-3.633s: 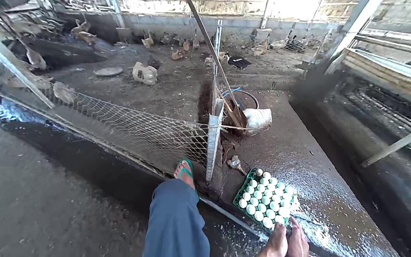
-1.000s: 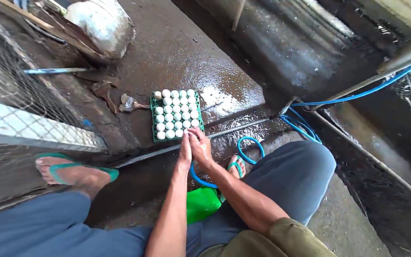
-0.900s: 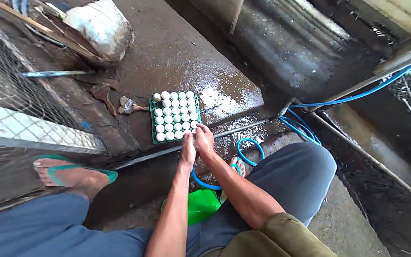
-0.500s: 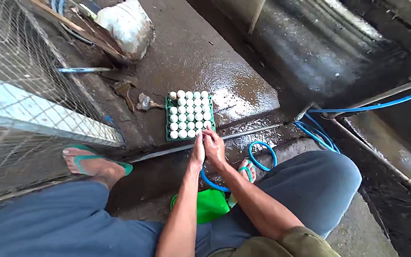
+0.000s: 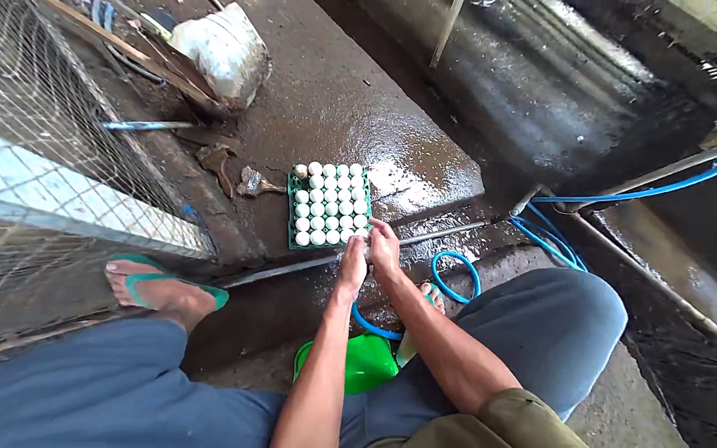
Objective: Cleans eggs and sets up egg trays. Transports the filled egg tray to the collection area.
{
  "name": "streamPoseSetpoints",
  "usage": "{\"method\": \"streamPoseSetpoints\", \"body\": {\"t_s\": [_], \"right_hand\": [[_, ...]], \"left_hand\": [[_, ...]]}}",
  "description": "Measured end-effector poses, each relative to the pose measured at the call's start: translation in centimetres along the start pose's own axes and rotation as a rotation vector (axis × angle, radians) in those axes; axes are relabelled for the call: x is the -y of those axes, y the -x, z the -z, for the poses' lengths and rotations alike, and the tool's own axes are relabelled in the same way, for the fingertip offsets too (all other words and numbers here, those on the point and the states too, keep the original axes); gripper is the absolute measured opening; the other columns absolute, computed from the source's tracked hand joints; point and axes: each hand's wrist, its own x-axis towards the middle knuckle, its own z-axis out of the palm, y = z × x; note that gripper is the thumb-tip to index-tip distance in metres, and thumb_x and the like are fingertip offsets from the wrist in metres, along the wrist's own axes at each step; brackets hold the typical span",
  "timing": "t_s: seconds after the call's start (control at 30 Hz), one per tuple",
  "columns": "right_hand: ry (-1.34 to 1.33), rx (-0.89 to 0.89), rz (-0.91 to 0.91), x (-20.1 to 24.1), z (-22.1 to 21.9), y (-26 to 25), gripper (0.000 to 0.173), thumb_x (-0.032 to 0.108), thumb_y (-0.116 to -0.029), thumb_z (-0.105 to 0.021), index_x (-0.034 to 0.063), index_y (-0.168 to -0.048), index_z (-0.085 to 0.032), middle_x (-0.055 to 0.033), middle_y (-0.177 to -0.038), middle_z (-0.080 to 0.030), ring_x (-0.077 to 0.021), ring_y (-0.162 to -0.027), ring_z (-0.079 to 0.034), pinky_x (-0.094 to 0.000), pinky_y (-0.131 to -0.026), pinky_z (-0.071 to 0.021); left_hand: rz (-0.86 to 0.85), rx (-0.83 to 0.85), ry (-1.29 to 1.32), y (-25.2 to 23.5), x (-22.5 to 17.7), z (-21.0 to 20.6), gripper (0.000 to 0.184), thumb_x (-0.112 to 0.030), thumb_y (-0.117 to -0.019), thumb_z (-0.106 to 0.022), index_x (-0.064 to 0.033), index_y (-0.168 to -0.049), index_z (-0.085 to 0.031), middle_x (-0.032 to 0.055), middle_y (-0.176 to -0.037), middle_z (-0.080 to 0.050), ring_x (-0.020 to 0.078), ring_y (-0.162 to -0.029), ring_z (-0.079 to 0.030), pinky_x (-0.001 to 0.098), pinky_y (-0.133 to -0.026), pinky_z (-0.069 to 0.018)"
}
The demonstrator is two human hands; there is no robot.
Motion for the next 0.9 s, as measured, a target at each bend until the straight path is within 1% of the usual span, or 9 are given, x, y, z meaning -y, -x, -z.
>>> {"method": "streamPoseSetpoints", "body": {"t_s": [0.13, 0.23, 0.3, 0.4, 0.53, 0.67, 0.73, 0.8, 0.9], "right_hand": [[0.021, 0.03, 0.064, -0.4, 0.0, 1.5, 0.035, 0.012, -0.1033, -0.048, 0.0039, -0.133, -0.065, -0.0159, -0.149, -0.055, -0.0262, -0.14, -0.05, -0.0479, -0.113, -0.0429], [-0.055, 0.062, -0.18, -0.1, 1.0, -1.8, 0.037, 0.014, -0.1067, -0.048, 0.0053, -0.143, -0.052, -0.0186, -0.129, -0.063, -0.0267, -0.107, -0.064, -0.0483, -0.09, -0.0532], [-0.185, 0.022, -0.262, 0.0, 1.5, -2.8, 0.036, 0.018, -0.1084, -0.045, 0.004, -0.142, -0.05, -0.0195, -0.117, -0.063, -0.026, -0.09, -0.064, -0.045, -0.08, -0.0547], [-0.256, 0.047, -0.171, 0.8, 1.6, -1.9, 0.037, 0.021, -0.1095, -0.039, 0.0013, -0.138, -0.051, -0.0195, -0.121, -0.061, -0.0247, -0.098, -0.065, -0.0421, -0.084, -0.0566], [0.151, 0.15, 0.252, 0.4, 0.8, 1.0, 0.038, 0.017, -0.1064, -0.042, 0.001, -0.134, -0.063, -0.0167, -0.155, -0.048, -0.0257, -0.145, -0.044, -0.0457, -0.118, -0.039], [0.22, 0.092, 0.134, 0.7, 0.4, -0.5, 0.037, 0.017, -0.1061, -0.044, 0.0065, -0.134, -0.065, -0.0163, -0.144, -0.059, -0.0277, -0.134, -0.055, -0.0501, -0.11, -0.0449], [0.199, 0.077, 0.022, 0.4, 0.3, -0.8, 0.037, 0.021, -0.1079, -0.044, 0.008, -0.14, -0.057, -0.0204, -0.123, -0.067, -0.0321, -0.11, -0.064, -0.0545, -0.092, -0.0514], [0.136, 0.125, 0.108, -0.4, 0.0, 0.3, 0.038, 0.021, -0.1063, -0.046, 0.0034, -0.136, -0.061, -0.0196, -0.14, -0.06, -0.0295, -0.133, -0.055, -0.0489, -0.109, -0.0462], [0.063, 0.105, 0.092, -0.5, -0.2, -0.3, 0.034, 0.017, -0.1031, -0.051, 0.0036, -0.13, -0.067, -0.0175, -0.15, -0.053, -0.0279, -0.142, -0.047, -0.0479, -0.115, -0.0413]], "left_hand": [[0.046, 0.003, 0.03, 0.5, -0.4, 0.5, 0.049, -0.029, -0.1136, -0.023, 0.0016, -0.138, -0.052, 0.0176, -0.133, -0.058, 0.0194, -0.119, -0.057, 0.0394, -0.103, -0.0461], [0.147, 0.022, 0.134, 0.6, -0.7, 0.3, 0.051, -0.036, -0.1102, -0.017, -0.0095, -0.114, -0.06, 0.002, -0.078, -0.057, 0.0072, -0.052, -0.046, 0.0228, -0.045, -0.0396], [0.184, 0.073, 0.246, 0.7, -1.0, 0.2, 0.053, -0.033, -0.1086, -0.013, -0.0079, -0.111, -0.06, 0.0027, -0.069, -0.055, 0.0077, -0.042, -0.04, 0.0213, -0.038, -0.0345], [0.186, 0.058, 0.164, 0.3, -0.9, 0.6, 0.04, -0.029, -0.111, -0.028, -0.008, -0.117, -0.061, 0.0022, -0.084, -0.059, 0.006, -0.055, -0.047, 0.0209, -0.048, -0.041], [0.075, 0.032, 0.151, 0.1, -0.4, 0.8, 0.05, -0.031, -0.1133, -0.027, -0.0011, -0.147, -0.048, 0.0157, -0.143, -0.056, 0.0185, -0.127, -0.055, 0.0386, -0.108, -0.0444], [0.116, 0.007, 0.047, 0.0, -0.7, 0.2, 0.058, -0.046, -0.1116, -0.013, -0.0106, -0.127, -0.057, 0.0039, -0.088, -0.062, 0.0094, -0.066, -0.056, 0.0268, -0.056, -0.0477], [0.076, -0.012, 0.012, 0.1, -0.2, 0.1, 0.057, -0.039, -0.113, -0.016, -0.0035, -0.143, -0.05, 0.0157, -0.126, -0.062, 0.0186, -0.103, -0.062, 0.0378, -0.087, -0.0527], [0.028, -0.024, 0.046, 0.1, -0.5, 0.3, 0.059, -0.036, -0.113, -0.014, 0.0024, -0.147, -0.044, 0.022, -0.151, -0.046, 0.0253, -0.138, -0.047, 0.0444, -0.115, -0.0373], [0.092, 0.021, 0.026, 0.3, -0.6, 0.7, 0.064, -0.043, -0.1119, -0.011, -0.0052, -0.153, -0.041, 0.0162, -0.152, -0.047, 0.0214, -0.136, -0.049, 0.0426, -0.111, -0.0413]]}}
